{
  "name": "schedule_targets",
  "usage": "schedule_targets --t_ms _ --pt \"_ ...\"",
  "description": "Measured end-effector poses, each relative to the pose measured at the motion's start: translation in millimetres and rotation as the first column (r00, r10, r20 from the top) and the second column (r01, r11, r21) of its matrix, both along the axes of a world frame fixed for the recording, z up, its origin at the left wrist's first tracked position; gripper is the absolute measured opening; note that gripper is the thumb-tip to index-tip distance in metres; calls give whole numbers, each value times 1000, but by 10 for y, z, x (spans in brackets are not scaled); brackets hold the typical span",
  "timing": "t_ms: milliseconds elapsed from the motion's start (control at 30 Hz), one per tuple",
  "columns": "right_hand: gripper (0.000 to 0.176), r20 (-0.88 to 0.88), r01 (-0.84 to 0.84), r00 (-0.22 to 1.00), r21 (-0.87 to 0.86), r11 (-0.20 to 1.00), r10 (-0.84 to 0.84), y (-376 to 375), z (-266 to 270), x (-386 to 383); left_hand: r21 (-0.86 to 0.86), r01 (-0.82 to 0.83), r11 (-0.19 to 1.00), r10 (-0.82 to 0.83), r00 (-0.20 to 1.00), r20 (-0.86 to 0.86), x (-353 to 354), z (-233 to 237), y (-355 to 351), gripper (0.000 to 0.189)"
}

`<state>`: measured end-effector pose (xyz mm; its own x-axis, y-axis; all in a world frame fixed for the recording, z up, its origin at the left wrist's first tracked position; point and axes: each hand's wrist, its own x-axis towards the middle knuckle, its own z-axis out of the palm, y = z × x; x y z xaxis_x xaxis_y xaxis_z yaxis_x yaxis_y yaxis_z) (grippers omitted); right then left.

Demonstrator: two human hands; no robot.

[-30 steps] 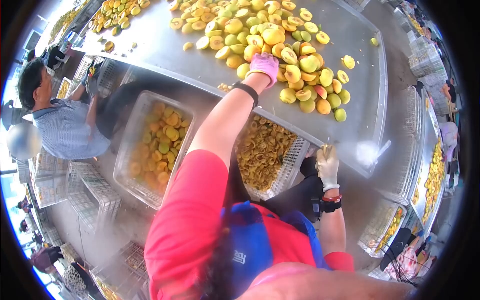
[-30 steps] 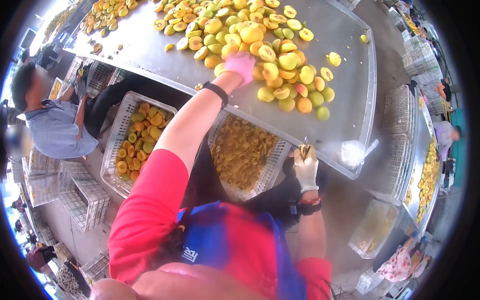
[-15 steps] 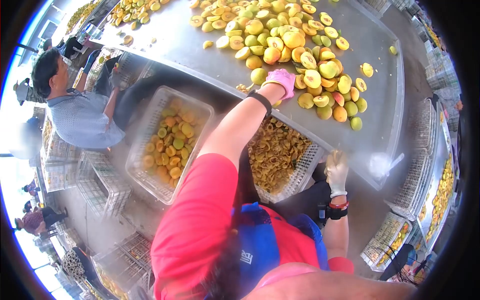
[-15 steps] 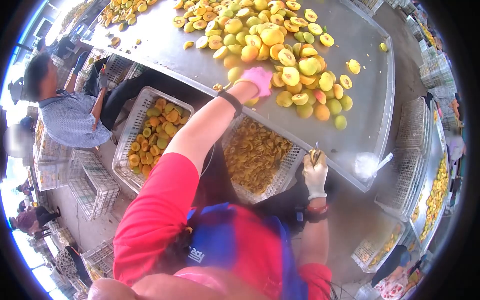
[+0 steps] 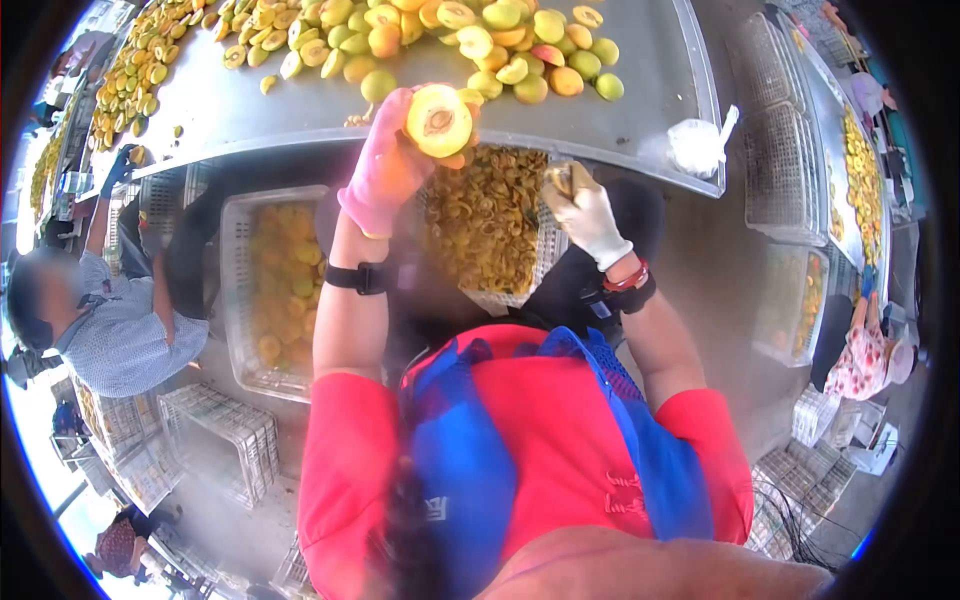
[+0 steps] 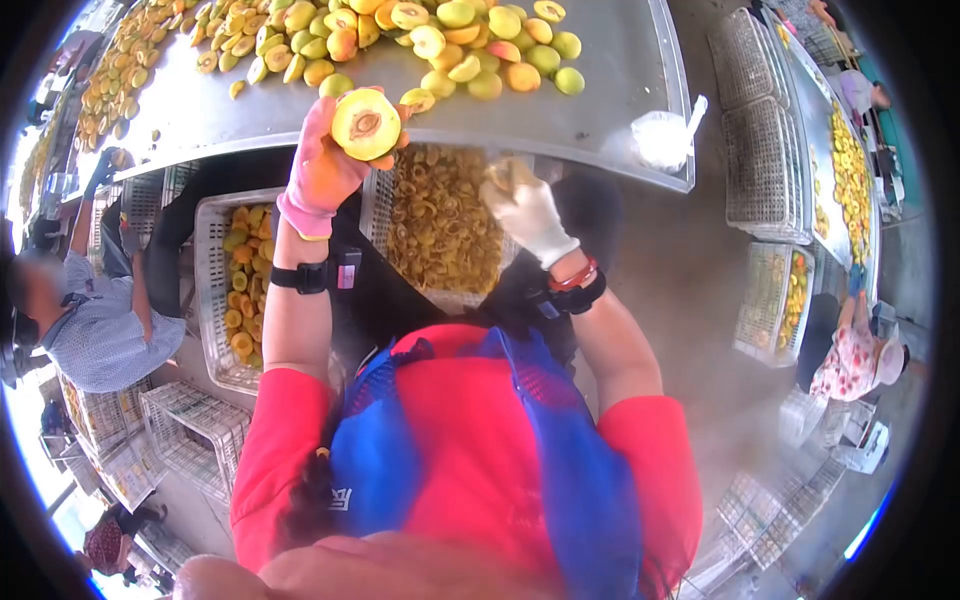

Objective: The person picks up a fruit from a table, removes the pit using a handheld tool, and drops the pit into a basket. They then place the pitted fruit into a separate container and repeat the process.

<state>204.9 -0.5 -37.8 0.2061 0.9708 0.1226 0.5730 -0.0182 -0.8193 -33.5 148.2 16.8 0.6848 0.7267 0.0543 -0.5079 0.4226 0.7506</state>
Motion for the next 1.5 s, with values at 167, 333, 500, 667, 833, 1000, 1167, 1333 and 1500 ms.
schedule_targets --t_ms 167,333,500,667,833,1000,1167,1333,1500 --pt "28 -132 -163 977 31 986 166 -151 346 -474 -44 -164 985 157 979 -127 126 -70 -486 68" --pt "24 -68 -205 973 189 960 221 -189 504 -660 89 -290 953 302 926 -225 199 1 -808 70" --pt "24 -36 -198 978 141 970 205 -228 511 -735 267 -330 905 391 894 -220 204 39 -933 64" --pt "23 -156 -215 960 128 968 233 -270 530 -797 402 -356 844 474 846 -246 200 -12 -992 62" --pt "25 -281 -243 923 104 965 263 -272 439 -833 556 -408 724 596 776 -206 260 -90 -1036 66" --pt "28 -688 -357 718 -231 905 107 -337 797 -845 574 -492 654 647 757 -88 278 -99 -1083 71" --pt "21 -114 -257 949 268 929 295 -327 501 -887 512 -504 696 637 762 -116 310 -64 -1129 74" --pt "34 -516 -388 814 -141 911 267 -329 844 -795 714 -531 457 762 647 -6 336 -54 -1115 70" --pt "32 -108 -285 948 132 949 300 -335 666 -846 511 -517 687 649 752 -112 348 -24 -1146 65"
